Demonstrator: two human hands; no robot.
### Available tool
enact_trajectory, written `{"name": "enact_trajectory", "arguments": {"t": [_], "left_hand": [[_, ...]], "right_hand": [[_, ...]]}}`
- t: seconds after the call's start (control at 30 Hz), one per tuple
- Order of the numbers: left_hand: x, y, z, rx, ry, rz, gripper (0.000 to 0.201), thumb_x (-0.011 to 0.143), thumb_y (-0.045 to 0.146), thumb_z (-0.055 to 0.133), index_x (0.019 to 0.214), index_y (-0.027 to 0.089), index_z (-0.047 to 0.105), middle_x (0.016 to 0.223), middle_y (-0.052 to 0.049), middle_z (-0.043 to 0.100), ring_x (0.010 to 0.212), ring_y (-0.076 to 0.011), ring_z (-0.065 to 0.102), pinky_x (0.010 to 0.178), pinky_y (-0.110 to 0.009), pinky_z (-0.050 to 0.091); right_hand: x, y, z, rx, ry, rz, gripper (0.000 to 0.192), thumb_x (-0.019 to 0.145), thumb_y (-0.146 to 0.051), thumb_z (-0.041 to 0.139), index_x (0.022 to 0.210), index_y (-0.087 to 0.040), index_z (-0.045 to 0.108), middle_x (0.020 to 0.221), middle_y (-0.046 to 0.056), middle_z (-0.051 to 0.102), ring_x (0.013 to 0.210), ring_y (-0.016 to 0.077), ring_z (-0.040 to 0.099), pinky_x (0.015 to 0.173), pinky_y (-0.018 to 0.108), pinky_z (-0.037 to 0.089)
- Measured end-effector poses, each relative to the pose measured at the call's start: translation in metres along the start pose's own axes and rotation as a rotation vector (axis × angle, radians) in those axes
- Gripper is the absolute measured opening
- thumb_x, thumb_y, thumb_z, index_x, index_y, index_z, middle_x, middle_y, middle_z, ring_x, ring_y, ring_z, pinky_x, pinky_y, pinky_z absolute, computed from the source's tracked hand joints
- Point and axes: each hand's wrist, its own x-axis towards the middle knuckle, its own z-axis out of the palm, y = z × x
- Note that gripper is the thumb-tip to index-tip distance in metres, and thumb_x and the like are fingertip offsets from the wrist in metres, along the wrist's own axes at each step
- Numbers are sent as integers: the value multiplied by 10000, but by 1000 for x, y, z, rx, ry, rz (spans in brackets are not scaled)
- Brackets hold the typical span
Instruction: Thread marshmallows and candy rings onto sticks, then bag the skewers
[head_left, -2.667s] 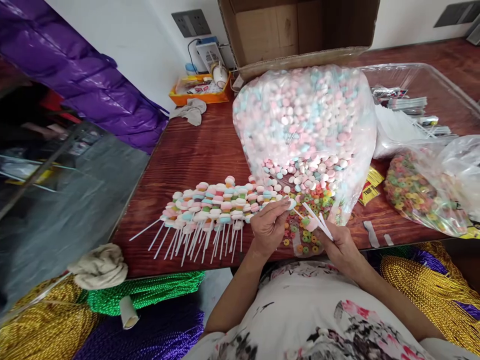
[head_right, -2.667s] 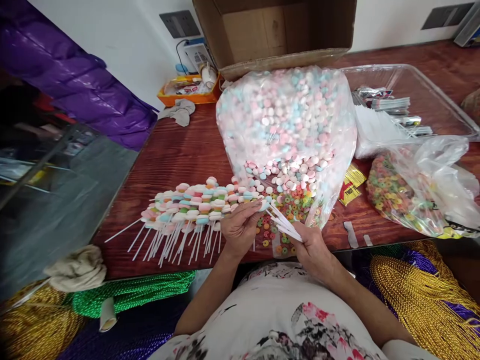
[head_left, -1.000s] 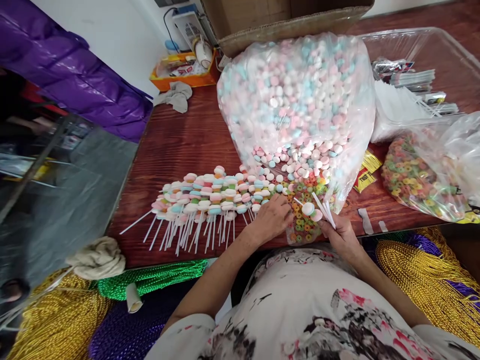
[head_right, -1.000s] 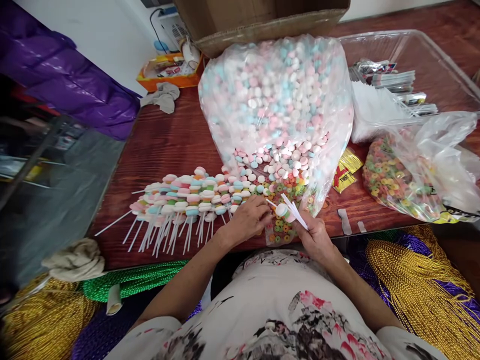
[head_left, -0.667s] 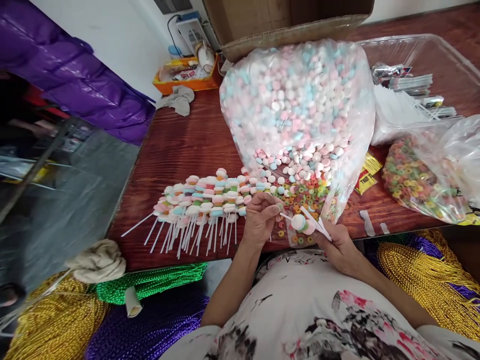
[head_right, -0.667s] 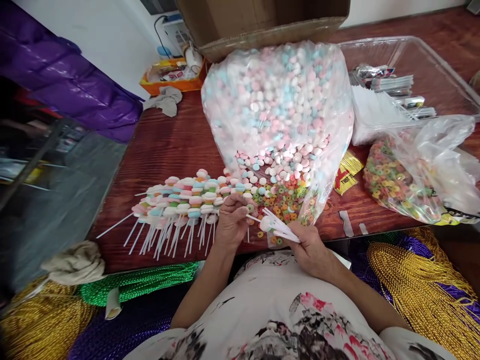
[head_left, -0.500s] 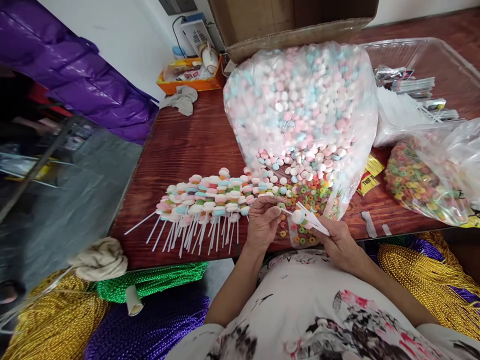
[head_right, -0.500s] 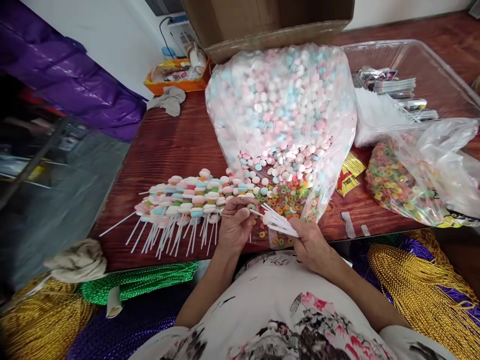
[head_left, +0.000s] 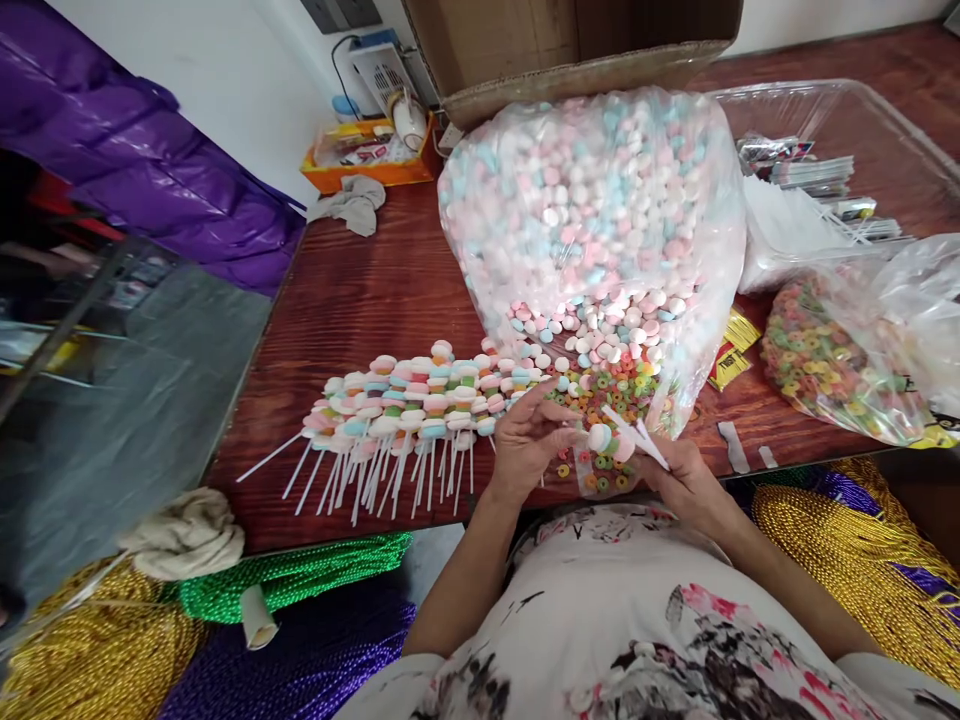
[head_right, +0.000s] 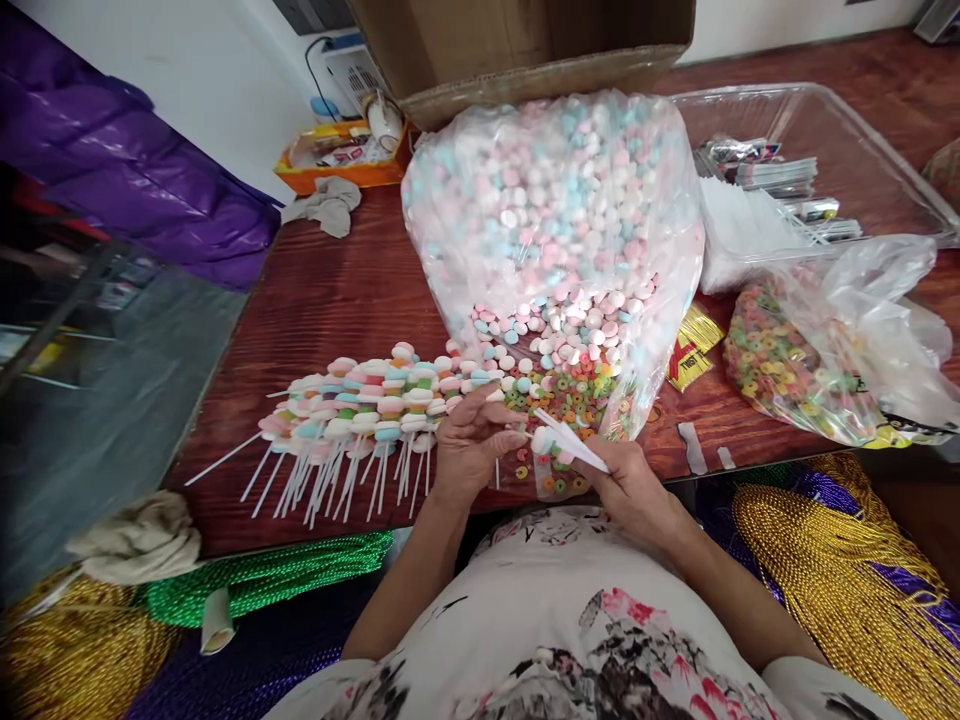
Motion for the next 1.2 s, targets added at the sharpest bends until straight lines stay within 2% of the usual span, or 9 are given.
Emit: {"name": "enact_trajectory", "arguments": {"t": [0.1, 0.33, 0.43, 0.57, 0.63, 0.77, 0.9, 1.1, 1.2], "left_hand": [[-7, -7, 10, -176, -11, -133, 731, 569, 266, 944, 1250, 253, 679, 765, 7, 757, 702, -146, 700, 697, -252, 591], [-18, -20, 21, -189, 20, -201, 691, 603, 302, 926, 1248, 262, 681, 814, -5, 764, 748, -145, 696, 732, -268, 584], [-2, -7, 16, -61, -108, -213, 636, 673, 342, 880, 1264, 239, 669, 854, -31, 769, 764, -166, 697, 730, -297, 574], [62, 21, -2, 416, -200, 12, 387, 846, 395, 702, 1187, 211, 706, 1020, -80, 754, 824, -187, 674, 679, -292, 526], [102, 25, -4, 804, -286, 137, 221, 857, 357, 665, 940, 174, 757, 847, -73, 731, 750, -192, 639, 652, -292, 481], [155, 5, 9, 1303, -551, 47, 246, 779, 257, 692, 557, 175, 626, 556, -34, 567, 602, -192, 562, 586, -288, 398], [159, -14, 15, 1329, -515, 100, 180, 761, 235, 685, 593, 176, 655, 739, -71, 641, 772, -225, 613, 684, -310, 452], [165, -13, -14, 1026, -266, 286, 130, 806, 215, 604, 729, 158, 692, 750, -58, 686, 691, -178, 626, 653, -287, 475], [173, -23, -17, 1209, -374, 394, 187, 805, 102, 493, 698, 154, 637, 740, -67, 668, 689, -165, 606, 670, -281, 470]], "right_hand": [[4, -2, 6, 160, -11, 19, 327, 1006, -392, 479, 761, -191, 562, 652, -31, 446, 607, 118, 372, 561, 243, 329], [6, 13, 26, 306, 111, 19, 365, 976, -383, 550, 661, -203, 511, 594, -38, 418, 557, 112, 358, 538, 251, 329], [3, 27, 22, 288, 165, 58, 343, 957, -388, 581, 673, -202, 527, 594, -38, 414, 556, 112, 353, 525, 250, 318], [-3, 45, 0, 395, 426, 151, 387, 930, -406, 625, 633, -201, 486, 550, -47, 398, 507, 100, 331, 485, 255, 286], [-5, 50, -9, 459, 517, 172, 414, 922, -406, 639, 613, -203, 453, 526, -55, 382, 481, 90, 306, 466, 255, 263], [-8, 52, -8, 405, 503, 128, 390, 933, -387, 629, 629, -199, 474, 548, -44, 420, 501, 96, 340, 487, 259, 292], [-11, 53, 0, 311, 414, 85, 334, 971, -383, 570, 694, -197, 551, 580, -33, 449, 533, 114, 384, 514, 269, 332], [-10, 56, -8, 299, 459, 92, 348, 965, -398, 577, 687, -200, 511, 572, -41, 420, 520, 111, 363, 502, 269, 316], [-8, 54, -8, 285, 453, 72, 370, 966, -390, 575, 660, -203, 484, 575, -38, 427, 520, 111, 365, 502, 268, 325]]}}
